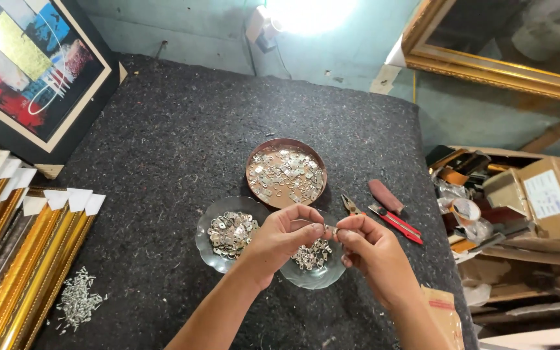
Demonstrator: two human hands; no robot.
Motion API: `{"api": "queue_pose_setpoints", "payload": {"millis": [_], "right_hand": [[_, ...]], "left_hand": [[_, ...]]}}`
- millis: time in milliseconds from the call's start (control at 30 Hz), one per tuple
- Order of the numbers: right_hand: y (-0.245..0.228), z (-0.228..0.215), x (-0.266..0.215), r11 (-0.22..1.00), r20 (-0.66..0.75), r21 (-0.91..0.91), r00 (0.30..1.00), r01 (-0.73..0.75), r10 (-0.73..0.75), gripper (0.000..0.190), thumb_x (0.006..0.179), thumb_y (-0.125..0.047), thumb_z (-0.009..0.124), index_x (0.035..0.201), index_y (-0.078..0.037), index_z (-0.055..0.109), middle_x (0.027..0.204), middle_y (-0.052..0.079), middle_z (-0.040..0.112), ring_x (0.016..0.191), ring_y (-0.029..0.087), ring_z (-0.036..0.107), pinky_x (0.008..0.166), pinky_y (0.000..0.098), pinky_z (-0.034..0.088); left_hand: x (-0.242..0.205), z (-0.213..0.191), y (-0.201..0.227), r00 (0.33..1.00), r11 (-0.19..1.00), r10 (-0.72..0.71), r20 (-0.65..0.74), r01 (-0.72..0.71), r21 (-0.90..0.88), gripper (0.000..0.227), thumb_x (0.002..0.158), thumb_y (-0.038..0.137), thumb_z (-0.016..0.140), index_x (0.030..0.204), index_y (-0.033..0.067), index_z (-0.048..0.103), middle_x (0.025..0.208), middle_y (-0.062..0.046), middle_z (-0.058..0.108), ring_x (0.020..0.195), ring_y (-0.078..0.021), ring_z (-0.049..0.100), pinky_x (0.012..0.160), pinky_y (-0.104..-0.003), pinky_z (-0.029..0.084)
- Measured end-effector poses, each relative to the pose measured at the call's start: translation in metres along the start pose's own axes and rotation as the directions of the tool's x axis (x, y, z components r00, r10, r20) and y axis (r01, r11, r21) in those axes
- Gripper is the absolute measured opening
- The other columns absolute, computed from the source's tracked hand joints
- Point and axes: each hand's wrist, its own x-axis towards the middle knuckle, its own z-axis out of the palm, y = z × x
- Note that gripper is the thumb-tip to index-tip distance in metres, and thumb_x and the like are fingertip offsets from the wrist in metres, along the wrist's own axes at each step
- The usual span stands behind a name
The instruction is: Sorting, inspecting, and assembling small metal frame hardware components using hands and pliers.
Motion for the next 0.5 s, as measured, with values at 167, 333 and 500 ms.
{"api": "queue_pose_setpoints", "payload": {"millis": [167, 333, 500], "right_hand": [[0.009, -0.011, -0.018, 0.997, 0.055, 0.075, 0.999, -0.007, 0.003, 0.009, 0.078, 0.0, 0.054, 0.086, 0.003, 0.057, 0.068, 0.012, 0.053, 0.052, 0.016, 0.041, 0.048, 0.0304, 0.038], [0.01, -0.013, -0.039, 0.997, 0.072, 0.077, 0.997, -0.029, 0.023, 0.011, 0.081, -0.003, 0.054, 0.088, 0.005, 0.057, 0.067, 0.012, 0.048, 0.053, 0.016, 0.037, 0.05, 0.0318, 0.035], [0.008, -0.009, -0.054, 0.989, 0.057, 0.147, 0.998, -0.025, 0.017, 0.011, 0.078, 0.0, 0.057, 0.087, 0.005, 0.058, 0.067, 0.02, 0.059, 0.05, 0.016, 0.041, 0.048, 0.0298, 0.038]], "left_hand": [[-0.019, 0.006, 0.003, 0.994, 0.996, -0.029, 0.105, 0.019, 0.093, 0.015, 0.076, 0.022, 0.06, 0.087, 0.0137, 0.055, 0.079, -0.004, 0.065, 0.064, -0.0063, 0.046, 0.057, -0.021, 0.032], [-0.032, 0.012, -0.001, 0.982, 0.994, -0.04, 0.186, 0.02, 0.107, 0.015, 0.078, 0.025, 0.059, 0.087, 0.0151, 0.054, 0.078, -0.005, 0.065, 0.061, -0.0047, 0.045, 0.052, -0.02, 0.028], [-0.051, 0.026, 0.003, 0.989, 0.996, -0.008, 0.146, -0.006, 0.09, 0.009, 0.077, 0.008, 0.052, 0.085, 0.0102, 0.055, 0.066, 0.0, 0.056, 0.064, -0.0076, 0.045, 0.063, -0.024, 0.033]]}}
